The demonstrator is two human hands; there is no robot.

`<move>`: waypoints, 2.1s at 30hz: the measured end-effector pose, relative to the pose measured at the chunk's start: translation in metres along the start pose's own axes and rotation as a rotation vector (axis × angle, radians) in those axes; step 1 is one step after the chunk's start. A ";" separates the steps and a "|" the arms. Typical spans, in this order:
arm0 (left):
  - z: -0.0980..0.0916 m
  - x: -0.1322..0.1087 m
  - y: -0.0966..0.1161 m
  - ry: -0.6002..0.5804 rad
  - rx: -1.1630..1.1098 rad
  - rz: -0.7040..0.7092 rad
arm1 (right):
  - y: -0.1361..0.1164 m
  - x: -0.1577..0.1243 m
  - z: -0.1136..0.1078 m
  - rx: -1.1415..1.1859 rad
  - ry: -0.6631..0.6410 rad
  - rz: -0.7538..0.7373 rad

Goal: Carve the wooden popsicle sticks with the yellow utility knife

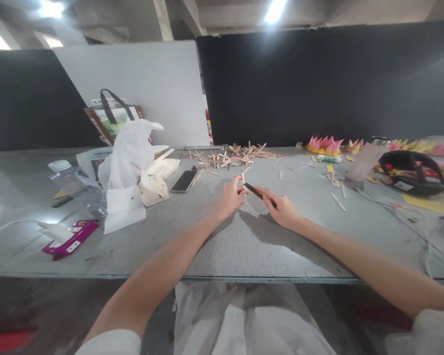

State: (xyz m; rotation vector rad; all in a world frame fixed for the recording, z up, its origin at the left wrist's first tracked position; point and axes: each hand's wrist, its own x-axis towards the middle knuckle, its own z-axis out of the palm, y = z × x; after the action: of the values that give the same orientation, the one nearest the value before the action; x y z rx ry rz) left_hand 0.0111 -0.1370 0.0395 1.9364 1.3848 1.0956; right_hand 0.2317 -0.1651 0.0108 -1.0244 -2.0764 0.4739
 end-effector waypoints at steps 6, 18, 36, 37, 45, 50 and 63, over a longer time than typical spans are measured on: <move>0.001 0.001 -0.003 0.012 -0.027 0.046 | -0.001 0.001 -0.001 0.043 0.008 -0.013; 0.004 0.005 -0.016 -0.005 -0.281 0.068 | 0.002 0.002 0.000 0.080 0.015 -0.005; 0.009 0.006 -0.022 0.025 -0.295 0.024 | 0.009 0.003 0.005 0.107 -0.019 -0.015; 0.009 0.006 -0.023 0.028 -0.289 0.022 | 0.010 0.003 0.005 0.108 -0.022 -0.017; 0.013 0.008 -0.029 0.022 -0.276 0.024 | 0.011 0.002 0.005 0.088 -0.029 -0.013; 0.012 0.007 -0.029 0.025 -0.233 0.042 | 0.012 0.003 0.006 0.094 -0.035 -0.015; 0.011 0.008 -0.033 -0.009 -0.291 0.050 | 0.010 0.002 0.006 0.094 -0.041 -0.008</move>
State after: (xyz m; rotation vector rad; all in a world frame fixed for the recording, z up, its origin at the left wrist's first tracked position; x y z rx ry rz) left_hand 0.0046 -0.1178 0.0105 1.7695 1.1074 1.2353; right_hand 0.2314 -0.1575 0.0026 -0.9578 -2.0731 0.5874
